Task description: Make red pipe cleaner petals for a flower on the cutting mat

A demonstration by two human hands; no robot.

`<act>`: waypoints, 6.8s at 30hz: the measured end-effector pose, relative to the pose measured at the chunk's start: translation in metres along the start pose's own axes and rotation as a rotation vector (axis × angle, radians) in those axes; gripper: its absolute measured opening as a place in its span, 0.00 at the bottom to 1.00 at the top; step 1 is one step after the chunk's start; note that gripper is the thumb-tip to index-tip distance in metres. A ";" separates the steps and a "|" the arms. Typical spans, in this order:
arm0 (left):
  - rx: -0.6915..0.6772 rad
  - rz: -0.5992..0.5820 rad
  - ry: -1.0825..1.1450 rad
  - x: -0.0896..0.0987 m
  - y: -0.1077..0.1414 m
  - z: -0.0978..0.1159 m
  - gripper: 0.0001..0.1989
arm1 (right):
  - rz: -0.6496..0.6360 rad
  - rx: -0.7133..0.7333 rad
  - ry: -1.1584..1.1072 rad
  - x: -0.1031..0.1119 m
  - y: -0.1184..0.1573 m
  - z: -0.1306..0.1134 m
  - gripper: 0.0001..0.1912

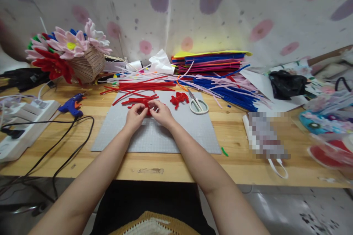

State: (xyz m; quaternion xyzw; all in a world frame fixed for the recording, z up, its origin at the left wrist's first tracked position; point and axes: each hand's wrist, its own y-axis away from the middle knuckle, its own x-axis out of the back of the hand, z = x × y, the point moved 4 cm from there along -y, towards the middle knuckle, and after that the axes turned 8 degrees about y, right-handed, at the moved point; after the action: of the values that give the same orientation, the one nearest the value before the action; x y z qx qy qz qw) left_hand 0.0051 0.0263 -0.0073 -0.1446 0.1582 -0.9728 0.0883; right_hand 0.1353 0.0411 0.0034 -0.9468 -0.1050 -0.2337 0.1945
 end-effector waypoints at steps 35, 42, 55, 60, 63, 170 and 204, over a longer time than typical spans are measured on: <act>0.049 -0.066 0.173 -0.003 0.001 0.002 0.10 | 0.155 -0.112 -0.268 0.003 -0.005 0.006 0.06; 0.178 0.116 0.403 0.008 -0.003 -0.001 0.11 | 0.077 -0.083 -0.127 0.005 -0.005 0.008 0.10; 0.223 0.308 0.518 0.016 -0.004 -0.010 0.10 | 0.009 -0.045 -0.025 0.011 -0.002 0.012 0.05; 0.210 0.131 0.375 0.006 -0.001 -0.012 0.09 | 0.123 -0.136 -0.291 0.014 -0.005 0.015 0.07; 0.196 0.036 0.343 0.000 0.000 -0.012 0.08 | 0.143 -0.147 -0.280 0.014 -0.005 0.016 0.06; 0.445 0.104 1.076 0.012 -0.014 0.005 0.11 | -0.290 0.023 0.852 -0.028 0.013 -0.029 0.27; 0.480 0.381 1.056 0.036 -0.025 -0.004 0.13 | -0.323 0.130 0.803 -0.033 0.008 -0.043 0.24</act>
State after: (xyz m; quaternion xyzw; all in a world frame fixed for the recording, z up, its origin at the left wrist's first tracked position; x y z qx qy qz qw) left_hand -0.0334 0.0429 0.0063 0.4120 -0.0199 -0.8886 0.2005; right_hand 0.0918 0.0126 0.0196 -0.7380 -0.1821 -0.6037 0.2403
